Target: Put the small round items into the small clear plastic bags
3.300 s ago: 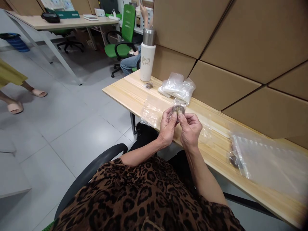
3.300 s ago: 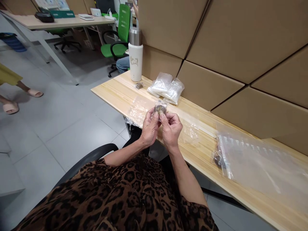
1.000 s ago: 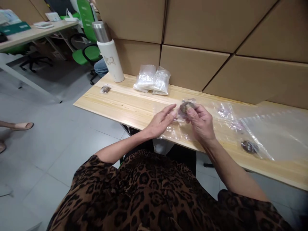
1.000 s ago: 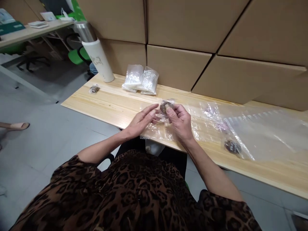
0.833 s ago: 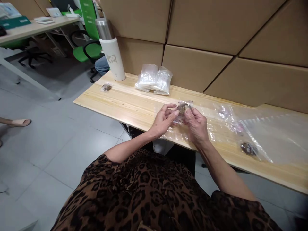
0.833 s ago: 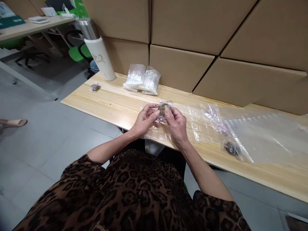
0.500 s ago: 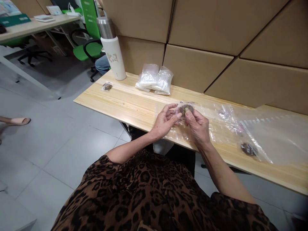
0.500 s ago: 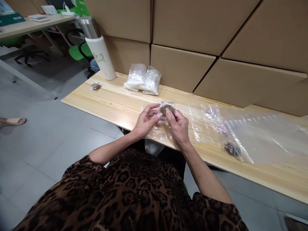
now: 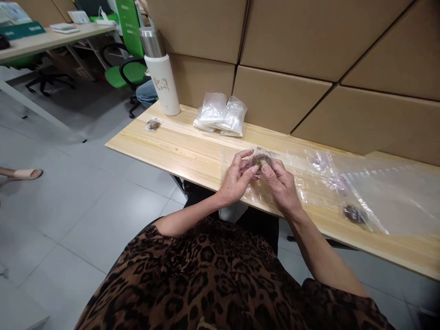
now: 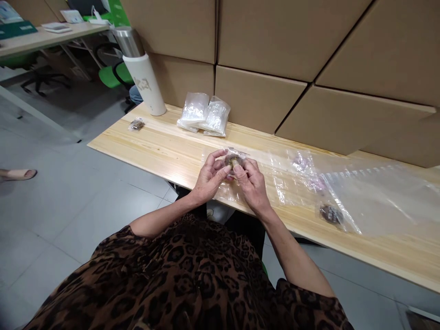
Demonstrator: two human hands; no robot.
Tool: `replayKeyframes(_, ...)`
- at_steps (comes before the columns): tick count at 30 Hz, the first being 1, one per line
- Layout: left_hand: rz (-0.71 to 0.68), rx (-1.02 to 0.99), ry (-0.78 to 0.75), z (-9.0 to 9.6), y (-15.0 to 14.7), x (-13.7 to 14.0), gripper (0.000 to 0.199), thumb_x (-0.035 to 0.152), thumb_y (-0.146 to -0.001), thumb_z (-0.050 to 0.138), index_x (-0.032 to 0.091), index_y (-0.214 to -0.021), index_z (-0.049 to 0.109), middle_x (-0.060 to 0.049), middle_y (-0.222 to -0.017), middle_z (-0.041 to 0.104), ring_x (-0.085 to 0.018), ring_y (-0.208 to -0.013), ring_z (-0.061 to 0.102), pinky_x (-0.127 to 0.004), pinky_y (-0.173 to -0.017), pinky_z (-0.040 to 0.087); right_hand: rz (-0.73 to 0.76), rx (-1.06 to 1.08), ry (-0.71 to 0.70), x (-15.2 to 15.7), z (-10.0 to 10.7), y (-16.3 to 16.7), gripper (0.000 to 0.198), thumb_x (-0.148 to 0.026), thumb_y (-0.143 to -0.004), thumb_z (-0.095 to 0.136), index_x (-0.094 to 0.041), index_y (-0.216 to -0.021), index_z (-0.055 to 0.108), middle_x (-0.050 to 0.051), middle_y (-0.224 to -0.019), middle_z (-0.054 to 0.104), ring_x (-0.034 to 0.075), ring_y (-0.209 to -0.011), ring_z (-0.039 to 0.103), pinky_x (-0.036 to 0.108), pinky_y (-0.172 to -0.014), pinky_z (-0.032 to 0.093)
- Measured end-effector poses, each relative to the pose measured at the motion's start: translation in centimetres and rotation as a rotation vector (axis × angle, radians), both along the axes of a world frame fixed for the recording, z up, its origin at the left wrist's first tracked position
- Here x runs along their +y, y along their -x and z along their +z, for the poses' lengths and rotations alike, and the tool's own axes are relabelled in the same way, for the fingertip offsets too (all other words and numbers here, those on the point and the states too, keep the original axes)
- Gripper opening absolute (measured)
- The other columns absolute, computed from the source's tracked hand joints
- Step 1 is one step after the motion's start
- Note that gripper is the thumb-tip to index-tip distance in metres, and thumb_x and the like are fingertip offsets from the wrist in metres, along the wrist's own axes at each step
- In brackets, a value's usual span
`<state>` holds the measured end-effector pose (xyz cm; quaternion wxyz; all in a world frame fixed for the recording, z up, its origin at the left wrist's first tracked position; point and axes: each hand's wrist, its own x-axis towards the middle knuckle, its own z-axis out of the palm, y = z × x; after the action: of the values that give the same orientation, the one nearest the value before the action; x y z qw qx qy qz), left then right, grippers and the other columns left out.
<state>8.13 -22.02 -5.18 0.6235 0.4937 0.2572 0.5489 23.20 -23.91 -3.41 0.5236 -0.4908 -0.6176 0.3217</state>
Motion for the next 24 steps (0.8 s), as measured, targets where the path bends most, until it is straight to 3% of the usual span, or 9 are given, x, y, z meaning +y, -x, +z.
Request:
replayKeyframes(5,-0.069,0.014,-0.093,-0.1,0.4,0.0,0.061,0.061,-0.092,0.076,0.030,-0.138,0.048,-0.010,-0.130,0.074,-0.024,-0.117,0.073,-0.036,-0.091,0.060,0.110,0.222,0.134,0.2,0.6,-0.8,0.035,-0.051,-0.089,0.085,-0.029,-0.115,0.082,0.005,-0.118,0.074,0.021,-0.104,0.071,0.039,-0.096,0.060)
replayKeyframes(11,-0.095,0.032,-0.012,0.7,0.5,-0.4,0.062,0.069,-0.091,0.073,0.027,-0.131,0.051,-0.009,-0.120,0.077,-0.021,-0.098,0.076,-0.035,-0.086,0.060,0.094,0.279,0.167,0.1,1.0,-0.9,0.033,-0.043,-0.079,0.094,-0.029,-0.107,0.084,0.004,-0.115,0.077,0.021,-0.101,0.072,0.039,-0.094,0.060)
replayKeyframes(18,-0.026,0.013,0.036,1.2,0.4,-0.7,0.055,0.066,-0.091,0.074,0.026,-0.122,0.053,-0.004,-0.098,0.075,-0.019,-0.087,0.074,-0.032,-0.076,0.060,0.146,0.265,0.170,-0.2,1.8,-1.2,0.035,-0.046,-0.081,0.092,-0.029,-0.111,0.085,0.005,-0.120,0.077,0.023,-0.111,0.072,0.038,-0.099,0.059)
replayKeyframes(24,0.022,0.033,0.048,1.2,0.3,-0.9,0.049,0.061,-0.095,0.072,0.027,-0.124,0.053,-0.006,-0.109,0.076,-0.020,-0.098,0.074,-0.031,-0.077,0.061,0.095,0.287,0.138,0.0,1.0,-1.0,0.031,-0.045,-0.084,0.090,-0.029,-0.111,0.084,0.004,-0.118,0.079,0.020,-0.105,0.074,0.037,-0.097,0.061)
